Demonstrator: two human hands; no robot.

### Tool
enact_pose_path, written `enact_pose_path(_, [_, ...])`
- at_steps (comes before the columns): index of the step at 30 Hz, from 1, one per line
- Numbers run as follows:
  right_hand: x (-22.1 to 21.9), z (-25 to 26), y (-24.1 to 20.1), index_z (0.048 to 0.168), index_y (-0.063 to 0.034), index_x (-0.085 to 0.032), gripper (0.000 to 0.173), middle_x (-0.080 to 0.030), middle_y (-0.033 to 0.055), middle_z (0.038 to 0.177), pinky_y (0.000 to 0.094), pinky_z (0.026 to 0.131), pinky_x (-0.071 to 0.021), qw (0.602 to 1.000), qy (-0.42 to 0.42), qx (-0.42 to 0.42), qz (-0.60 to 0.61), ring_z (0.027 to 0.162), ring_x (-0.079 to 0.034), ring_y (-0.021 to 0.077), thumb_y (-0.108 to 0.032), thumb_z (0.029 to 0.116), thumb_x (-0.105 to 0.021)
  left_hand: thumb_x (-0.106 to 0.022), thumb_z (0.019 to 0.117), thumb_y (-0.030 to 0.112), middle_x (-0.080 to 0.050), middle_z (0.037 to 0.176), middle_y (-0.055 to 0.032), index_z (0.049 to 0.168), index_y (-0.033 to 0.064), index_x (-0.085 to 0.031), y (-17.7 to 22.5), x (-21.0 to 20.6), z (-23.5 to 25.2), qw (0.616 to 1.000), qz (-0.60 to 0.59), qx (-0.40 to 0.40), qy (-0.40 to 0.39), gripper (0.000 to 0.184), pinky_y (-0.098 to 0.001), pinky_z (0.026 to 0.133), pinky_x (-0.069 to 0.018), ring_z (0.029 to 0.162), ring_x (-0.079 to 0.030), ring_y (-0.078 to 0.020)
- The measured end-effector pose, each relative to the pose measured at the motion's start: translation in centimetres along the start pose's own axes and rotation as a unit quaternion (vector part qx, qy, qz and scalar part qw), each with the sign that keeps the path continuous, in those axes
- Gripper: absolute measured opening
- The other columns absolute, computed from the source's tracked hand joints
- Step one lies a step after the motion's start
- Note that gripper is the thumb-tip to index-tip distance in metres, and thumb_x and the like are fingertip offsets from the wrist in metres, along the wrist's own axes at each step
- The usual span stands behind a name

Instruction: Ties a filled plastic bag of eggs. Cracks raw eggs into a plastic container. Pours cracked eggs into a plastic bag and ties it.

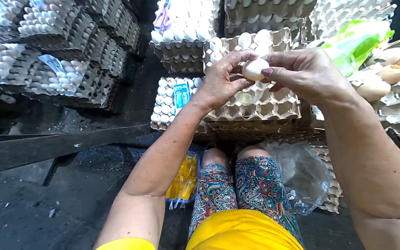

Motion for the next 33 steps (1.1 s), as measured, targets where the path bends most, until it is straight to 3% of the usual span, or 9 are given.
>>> enact_pose_path(10, [-0.1,0.3,-0.4,0.119,-0.0112,-0.073,0.026,-0.077,-0.0013,0.096,0.0284,0.073,-0.065,0.996,-0.021,0.018,-0.082,0.081,-0.074,0.0073,-0.025,0.0998,-0.064,-0.074,0.0893,-0.003,-0.065,0.127,-0.0151,0.132,-0.0049,-0.061,0.4,0.0,-0.1,0.999,0.028,0.03,-0.024,0.045,-0.0275,0.093,-0.0604,0.106,-0.071,-0.0145])
enact_pose_path(12, [0.1,0.2,-0.4,0.122,-0.0139,-0.073,0.028,-0.076,-0.0026,0.097,0.0268,0.071,-0.0634,0.994,-0.023,0.015,-0.103,0.081,-0.073,0.005,-0.03,0.1025,-0.061,-0.075,0.0894,-0.002,-0.065,0.126,-0.0146,0.131,-0.0055,-0.06,0.0,0.1,0.0,0.999,0.012,0.03,-0.028,0.045,-0.0279,0.091,-0.0613,0.104,-0.071,-0.0146])
enact_pose_path(14, [1.5,0.3,-0.1,0.129,-0.016,-0.07,0.033,-0.075,-0.0011,0.105,0.0287,0.079,-0.0607,0.985,-0.001,0.019,-0.169,0.088,-0.071,0.0047,-0.034,0.1054,-0.056,-0.075,0.09,0.0,-0.065,0.125,-0.0143,0.131,-0.0057,-0.059,-0.5,0.3,0.1,0.998,-0.002,0.052,-0.023,0.045,-0.0287,0.089,-0.0622,0.103,-0.071,-0.0148])
enact_pose_path(15, [2.3,0.3,0.2,0.133,-0.0152,-0.068,0.034,-0.074,0.0033,0.114,0.035,0.087,-0.0568,0.973,0.016,0.017,-0.23,0.097,-0.07,0.0098,-0.032,0.1064,-0.054,-0.075,0.0905,0.002,-0.065,0.125,-0.0141,0.13,-0.0056,-0.059,-0.9,0.4,0.1,0.998,-0.009,0.066,-0.017,0.044,-0.0285,0.088,-0.0622,0.101,-0.072,-0.0143])
enact_pose_path(17, [3.2,0.7,2.4,0.142,-0.0089,-0.06,0.04,-0.063,0.0215,0.134,0.0632,0.101,-0.0463,0.943,0.011,-0.02,-0.331,0.121,-0.062,0.0391,-0.023,0.1045,-0.057,-0.074,0.0923,0.007,-0.067,0.121,-0.0131,0.129,-0.0054,-0.059,-1.5,0.9,0.1,0.996,-0.012,0.092,-0.002,0.041,-0.0272,0.087,-0.061,0.099,-0.071,-0.0126])
enact_pose_path(19, [3.2,0.8,5.5,0.147,-0.0087,-0.054,0.052,-0.055,0.0283,0.142,0.0765,0.098,-0.0401,0.922,-0.014,-0.074,-0.38,0.127,-0.053,0.0541,-0.019,0.0981,-0.068,-0.074,0.0939,0.012,-0.067,0.116,-0.0102,0.127,-0.003,-0.059,-1.7,1.2,0.0,0.993,-0.018,0.113,0.008,0.039,-0.026,0.083,-0.0605,0.095,-0.07,-0.0109])
enact_pose_path(21, [2.6,0.7,7.7,0.148,-0.0087,-0.054,0.055,-0.054,0.0262,0.145,0.0756,0.097,-0.0421,0.909,-0.027,-0.093,-0.405,0.129,-0.051,0.0544,-0.015,0.0957,-0.071,-0.073,0.0946,0.011,-0.067,0.116,-0.0097,0.13,-0.0019,-0.058,-1.9,1.3,-0.1,0.991,-0.04,0.127,0.007,0.041,-0.0274,0.083,-0.0612,0.095,-0.07,-0.0121])
enact_pose_path(27, [2.1,1.2,8.3,0.133,-0.0051,-0.063,0.04,-0.061,0.0255,0.135,0.0716,0.096,-0.0442,0.891,-0.016,-0.039,-0.452,0.128,-0.051,0.0544,-0.003,0.0936,-0.067,-0.076,0.0899,0.002,-0.065,0.124,-0.0116,0.132,-0.0036,-0.059,-1.9,1.2,-0.4,0.991,-0.061,0.122,0.005,0.046,-0.0274,0.088,-0.0609,0.104,-0.07,-0.0135])
enact_pose_path(33, [1.8,1.2,8.7,0.135,-0.0028,-0.061,0.04,-0.056,0.0284,0.138,0.072,0.097,-0.0432,0.88,-0.06,0.003,-0.472,0.128,-0.051,0.0546,0.0,0.0952,-0.065,-0.077,0.0891,0.003,-0.066,0.125,-0.0132,0.132,-0.0041,-0.06,-2.2,1.1,-0.2,0.993,-0.029,0.114,0.006,0.047,-0.0279,0.087,-0.0623,0.1,-0.072,-0.0138])
Point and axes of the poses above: each hand's wrist, its own z-axis towards the middle knuckle, its own x-axis out of the back of the hand, y = z × x, the point moved 9 cm from there along z, towards the middle knuckle
